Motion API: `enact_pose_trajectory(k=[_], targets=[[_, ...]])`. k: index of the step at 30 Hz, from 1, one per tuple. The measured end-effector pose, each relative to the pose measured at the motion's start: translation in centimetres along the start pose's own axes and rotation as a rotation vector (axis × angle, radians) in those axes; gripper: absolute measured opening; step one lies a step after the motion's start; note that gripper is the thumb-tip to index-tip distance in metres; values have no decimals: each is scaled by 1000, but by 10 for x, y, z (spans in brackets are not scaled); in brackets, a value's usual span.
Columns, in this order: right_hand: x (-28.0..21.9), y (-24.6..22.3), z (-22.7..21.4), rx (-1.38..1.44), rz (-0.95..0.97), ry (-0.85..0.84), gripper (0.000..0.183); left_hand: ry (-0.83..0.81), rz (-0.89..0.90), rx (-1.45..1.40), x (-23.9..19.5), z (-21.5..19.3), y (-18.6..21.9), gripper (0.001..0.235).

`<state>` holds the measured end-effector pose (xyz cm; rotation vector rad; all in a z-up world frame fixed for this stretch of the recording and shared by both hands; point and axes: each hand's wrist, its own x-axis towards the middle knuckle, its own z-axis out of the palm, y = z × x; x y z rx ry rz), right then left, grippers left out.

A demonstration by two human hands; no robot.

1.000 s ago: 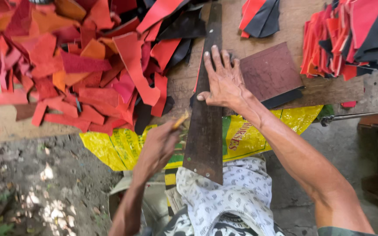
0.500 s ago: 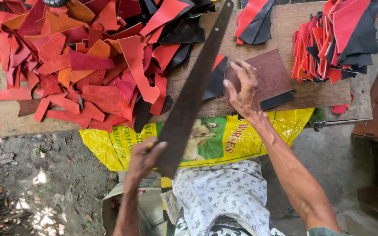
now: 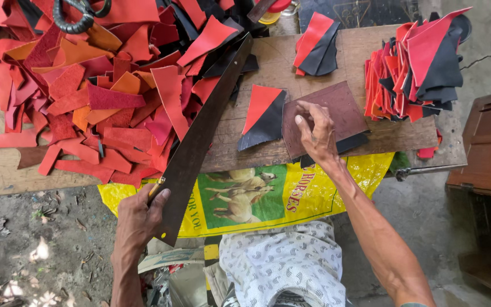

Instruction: The person uses a metal ruler and pencil to mark straight lines on small red and black leather pieces. They repeatedly pick up pieces, align the ruler, draw a line, and set the marked pieces aside on the table.

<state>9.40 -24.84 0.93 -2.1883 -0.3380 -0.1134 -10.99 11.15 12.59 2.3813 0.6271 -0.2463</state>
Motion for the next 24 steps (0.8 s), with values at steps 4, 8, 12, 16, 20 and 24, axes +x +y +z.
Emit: enact_pose_trajectory(k=[4, 8, 12, 16, 20, 24], targets=[[23, -1, 19, 91, 108, -37, 41, -46, 72, -101, 3, -1, -20, 27], [30, -1, 30, -3, 9, 45, 50, -76, 56, -228, -6, 2, -47, 33], [19, -1, 20, -151, -71, -216, 99, 18, 65, -291, -15, 19, -78, 34], [12, -4, 4, -259, -121, -366, 126, 43, 71, -442, -16, 45, -100, 32], [7, -3, -15, -378, -1, -473, 126, 61, 90, -551, -23, 53, -109, 23], [6, -1, -25, -262, -98, -389, 103, -7, -23, -833, -31, 53, -101, 29]])
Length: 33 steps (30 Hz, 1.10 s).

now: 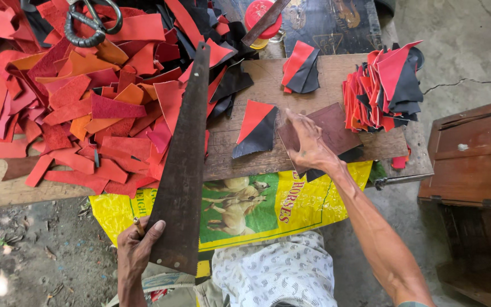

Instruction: The person uses a metal ruler and pencil to mark straight lines on small red and black leather pieces. They repeatedly pick up pieces, align the ruler, draw a line, and set the marked pieces aside on the table.

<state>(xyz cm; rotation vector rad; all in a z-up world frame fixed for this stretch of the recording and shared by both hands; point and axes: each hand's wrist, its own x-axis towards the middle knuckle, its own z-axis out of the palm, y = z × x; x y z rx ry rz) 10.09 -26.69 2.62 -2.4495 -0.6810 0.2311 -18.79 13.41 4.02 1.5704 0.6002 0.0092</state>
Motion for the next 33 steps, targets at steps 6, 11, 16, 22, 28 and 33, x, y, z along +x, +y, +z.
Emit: enact_pose_trajectory(k=[6, 11, 16, 22, 28, 33], targets=[[39, -23, 39, 307, 198, 303, 70, 127, 197, 157, 21, 41, 31, 18], [40, -4, 22, 324, 145, 279, 78, 183, 287, 190, 77, 84, 57, 20], [11, 32, 7, 492, 174, 261, 69, 317, 237, 806, 95, 102, 79, 33], [-1, 37, 33, 556, 52, 496, 41, 375, 253, 1038, 76, 89, 86, 38], [-4, 46, 39, 694, 206, 493, 37, 565, 529, 897, 43, 86, 81, 38], [-4, 43, 39, 627, 99, 530, 34, 338, 153, 343, 19, 132, 63, 30]])
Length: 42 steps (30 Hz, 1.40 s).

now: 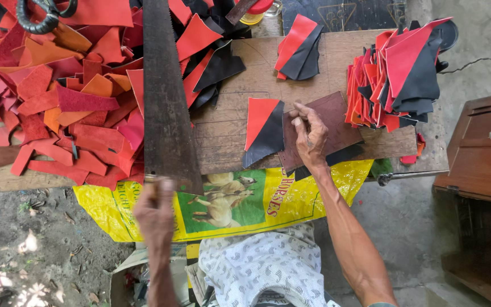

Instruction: The person uses a metal ruler and pencil to mark straight lines on small red and black leather pieces. They repeatedly pick up pieces, align the ruler, draw a line, and set the marked pieces aside on the table.

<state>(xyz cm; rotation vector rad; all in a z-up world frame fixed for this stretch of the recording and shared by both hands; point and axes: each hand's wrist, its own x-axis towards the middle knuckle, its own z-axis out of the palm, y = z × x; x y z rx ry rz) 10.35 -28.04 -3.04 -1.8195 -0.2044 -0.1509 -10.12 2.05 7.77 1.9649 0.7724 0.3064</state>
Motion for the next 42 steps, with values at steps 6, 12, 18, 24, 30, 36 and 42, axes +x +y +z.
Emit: enact_pose_trajectory(k=[6, 12, 18, 24, 30, 36, 42], targets=[[24, -27, -5, -12, 194, -92, 37, -173, -68, -49, -8, 46, 15, 22], [55, -41, 13, -146, 263, -264, 50, 228, 358, 559, 27, -16, 15, 47], [8, -37, 3, 480, 561, -74, 37, 151, 300, 607, 45, -16, 4, 58], [-53, -48, -8, 481, 673, -135, 46, 80, 220, 603, 64, -13, -4, 51], [-65, -56, -10, 476, 629, -149, 45, -44, 126, 623, 72, -14, 9, 52], [-61, -54, -12, 414, 718, -213, 28, -122, 195, 346, 75, -22, 12, 32], [-56, -47, -14, 389, 711, -250, 28, 1, 198, 58, 48, -57, 0, 30]])
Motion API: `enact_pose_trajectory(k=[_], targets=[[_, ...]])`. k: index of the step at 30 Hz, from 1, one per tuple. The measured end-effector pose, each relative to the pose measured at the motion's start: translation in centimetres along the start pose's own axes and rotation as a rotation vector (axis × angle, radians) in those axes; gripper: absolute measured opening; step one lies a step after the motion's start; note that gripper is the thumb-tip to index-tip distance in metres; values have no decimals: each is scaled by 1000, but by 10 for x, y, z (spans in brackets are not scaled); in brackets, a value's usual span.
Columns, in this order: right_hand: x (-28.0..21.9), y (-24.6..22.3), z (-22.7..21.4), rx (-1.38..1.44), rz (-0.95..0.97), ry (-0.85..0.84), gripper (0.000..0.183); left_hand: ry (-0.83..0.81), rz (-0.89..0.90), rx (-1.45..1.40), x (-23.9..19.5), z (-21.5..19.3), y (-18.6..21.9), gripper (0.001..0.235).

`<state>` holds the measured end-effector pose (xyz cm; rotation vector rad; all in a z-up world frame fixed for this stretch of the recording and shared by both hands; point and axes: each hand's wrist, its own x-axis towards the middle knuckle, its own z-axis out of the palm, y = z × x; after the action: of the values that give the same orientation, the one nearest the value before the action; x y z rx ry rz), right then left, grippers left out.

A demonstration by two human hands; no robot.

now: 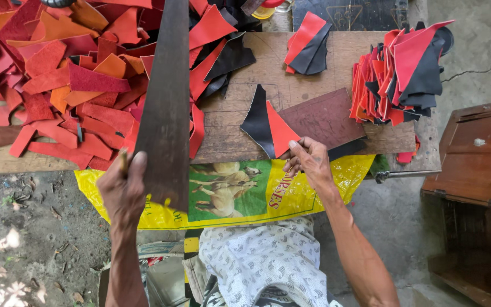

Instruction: The person uses a metal ruler and pencil to mark straight lines on small red and black leather pieces. They repeatedly pick up pieces, align the ruler, draw a line, and set the marked pieces aside on the table.

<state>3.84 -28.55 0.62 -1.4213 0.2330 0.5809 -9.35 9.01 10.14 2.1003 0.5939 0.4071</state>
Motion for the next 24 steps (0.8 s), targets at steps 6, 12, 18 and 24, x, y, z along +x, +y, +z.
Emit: enact_pose_trajectory(k=[6, 12, 18, 24], targets=[[8, -2, -1, -50, 21, 1, 32, -94, -322, -440, -72, -15, -46, 21], [12, 2, 3, -64, 43, 2, 32, -295, -732, -974, -129, 54, -85, 17], [10, -2, 7, -38, 40, -10, 29, -412, -722, -1044, -143, 123, -77, 21], [-5, -34, 22, -695, -228, 224, 24, -326, -528, -832, -148, 139, -58, 22]])
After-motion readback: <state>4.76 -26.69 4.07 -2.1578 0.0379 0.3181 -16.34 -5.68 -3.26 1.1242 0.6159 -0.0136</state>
